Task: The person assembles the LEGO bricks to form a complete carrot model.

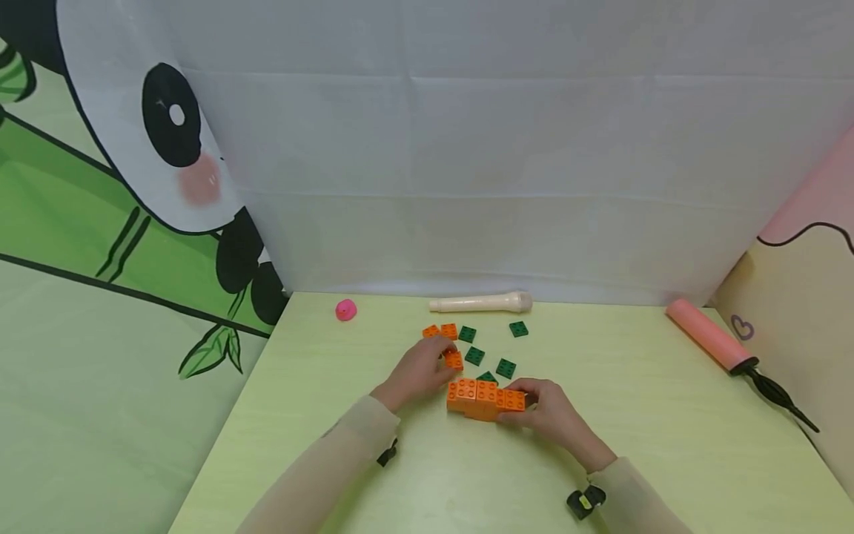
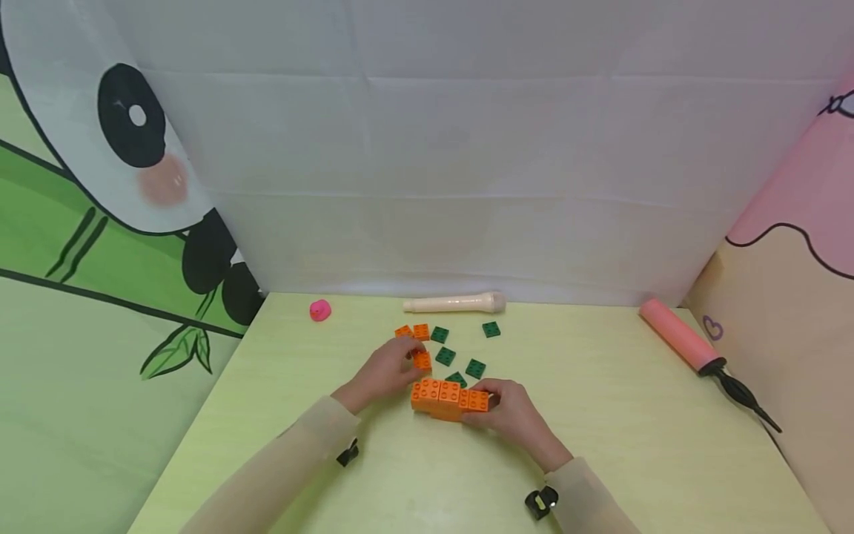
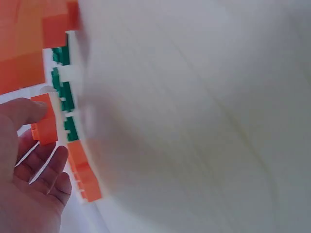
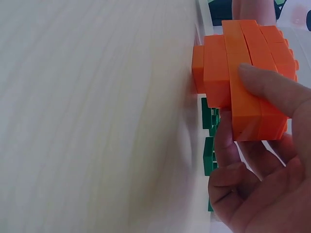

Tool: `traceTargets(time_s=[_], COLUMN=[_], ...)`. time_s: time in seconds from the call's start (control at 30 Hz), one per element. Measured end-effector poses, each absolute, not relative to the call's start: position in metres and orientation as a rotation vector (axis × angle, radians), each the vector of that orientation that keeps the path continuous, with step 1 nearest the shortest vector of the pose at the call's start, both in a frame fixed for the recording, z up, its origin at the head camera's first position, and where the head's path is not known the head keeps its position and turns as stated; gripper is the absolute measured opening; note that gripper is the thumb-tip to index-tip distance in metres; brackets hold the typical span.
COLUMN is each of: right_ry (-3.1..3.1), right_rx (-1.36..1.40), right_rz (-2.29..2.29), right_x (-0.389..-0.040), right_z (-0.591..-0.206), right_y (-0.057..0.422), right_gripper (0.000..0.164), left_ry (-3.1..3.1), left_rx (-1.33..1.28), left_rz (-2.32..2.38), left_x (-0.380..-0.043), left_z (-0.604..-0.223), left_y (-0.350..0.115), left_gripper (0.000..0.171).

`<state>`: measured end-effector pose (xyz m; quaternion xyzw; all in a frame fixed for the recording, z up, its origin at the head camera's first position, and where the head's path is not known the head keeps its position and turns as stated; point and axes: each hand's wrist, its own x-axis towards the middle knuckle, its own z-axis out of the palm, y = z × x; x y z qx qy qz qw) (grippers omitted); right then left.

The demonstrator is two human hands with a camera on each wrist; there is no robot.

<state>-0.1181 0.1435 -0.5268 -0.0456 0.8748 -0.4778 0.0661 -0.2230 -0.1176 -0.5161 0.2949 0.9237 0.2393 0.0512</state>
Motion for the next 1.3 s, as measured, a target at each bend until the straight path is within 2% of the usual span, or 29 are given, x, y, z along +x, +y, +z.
traceTargets(time_s=[0.43, 0.77, 1.3], right_ry=[2.638, 2.602, 2.604], right_rx=[-0.246, -0.309, -0.334], right_rz=[-1.442, -1.465, -1.428], right_x=[-0.13, -0.139, -0.151], right_z=[-0.526, -0.527, -0.525], right_y=[0.154, 0.162, 0.172], right_gripper=[0.034, 0.036, 0.033], left_ry=[2.612, 2.579, 2.757], left_rx=[1.068, 1.357, 1.324], left_rz=[1.131, 0.852, 0.576], left_x=[-0.196, -0.184, -0.182], left_z=[-0.469, -0.47, -0.474], left_y=[-0.077, -0.052, -0.035], left_gripper=[0.028, 0.024, 0.024])
